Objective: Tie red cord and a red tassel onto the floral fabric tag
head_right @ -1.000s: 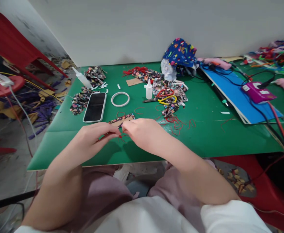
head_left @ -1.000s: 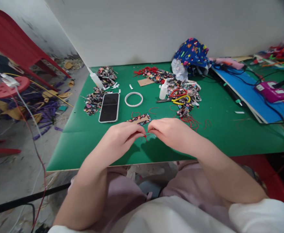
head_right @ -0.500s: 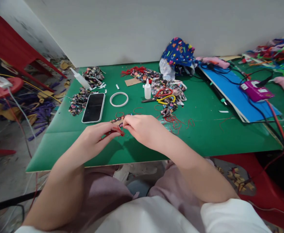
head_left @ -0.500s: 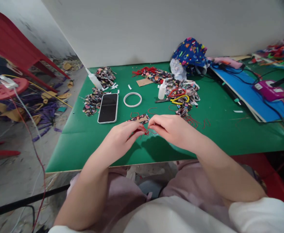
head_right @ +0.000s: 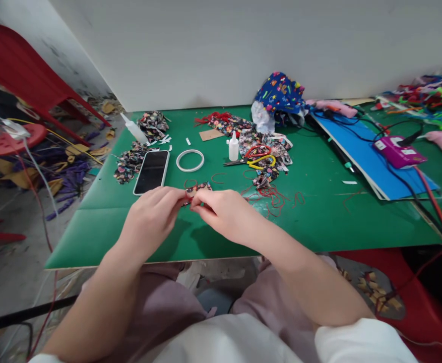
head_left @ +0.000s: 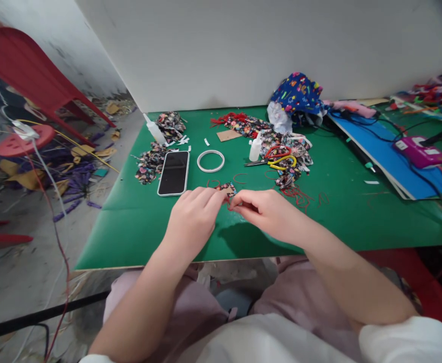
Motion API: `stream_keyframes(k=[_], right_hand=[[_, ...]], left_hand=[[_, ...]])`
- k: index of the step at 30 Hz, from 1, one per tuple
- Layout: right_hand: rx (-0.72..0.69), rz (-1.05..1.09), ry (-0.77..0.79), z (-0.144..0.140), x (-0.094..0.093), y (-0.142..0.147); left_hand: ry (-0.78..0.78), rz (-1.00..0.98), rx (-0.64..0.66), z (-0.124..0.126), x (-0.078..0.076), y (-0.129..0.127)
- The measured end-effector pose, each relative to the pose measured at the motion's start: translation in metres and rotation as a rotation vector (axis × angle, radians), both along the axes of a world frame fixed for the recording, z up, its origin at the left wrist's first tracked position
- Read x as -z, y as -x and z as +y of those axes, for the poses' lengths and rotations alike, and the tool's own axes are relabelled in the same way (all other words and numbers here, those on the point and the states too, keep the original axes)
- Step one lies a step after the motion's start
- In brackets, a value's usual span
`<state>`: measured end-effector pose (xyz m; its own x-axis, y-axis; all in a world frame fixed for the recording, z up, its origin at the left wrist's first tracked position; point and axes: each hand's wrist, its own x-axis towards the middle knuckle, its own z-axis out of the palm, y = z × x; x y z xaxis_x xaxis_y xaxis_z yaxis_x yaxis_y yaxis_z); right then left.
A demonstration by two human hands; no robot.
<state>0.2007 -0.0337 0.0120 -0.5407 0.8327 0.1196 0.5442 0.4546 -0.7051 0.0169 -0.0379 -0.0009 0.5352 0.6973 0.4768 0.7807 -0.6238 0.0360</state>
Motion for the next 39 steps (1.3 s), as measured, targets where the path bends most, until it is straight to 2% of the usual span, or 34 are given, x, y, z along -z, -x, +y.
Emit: stream_keyframes(k=[2,5,9,16,22,31,36,39], right_hand=[[-0.030,0.011,0.045,0.001,0.003,0.000],[-0.073,-0.018,0.099,0.003,0.006,-0.001],[-0.055,-0.028,0.135,0.004,0.007,-0.001],[-0.050,-0.018,0.200,0.007,0.011,-0.001],[-0.016,0.083,0.275,0.006,0.015,0.002],[0.023,0.192,0.356,0.004,0.015,0.007],[-0.005,0.327,0.555,0.003,0.014,0.011],[-0.030,0.331,0.629,0.001,0.011,0.013]], left_hand=[[-0.065,0.108,0.024,-0.003,0.000,-0.001],[-0.037,0.188,0.006,-0.004,0.002,-0.002],[-0.035,0.167,-0.050,0.000,0.006,0.000],[-0.002,0.192,-0.063,0.003,0.008,0.003],[0.010,0.116,-0.140,0.005,0.008,0.006],[0.017,0.037,-0.186,0.005,0.007,0.004],[-0.010,-0.070,-0.133,0.007,0.011,0.004],[-0.023,-0.162,-0.115,0.008,0.014,0.005]])
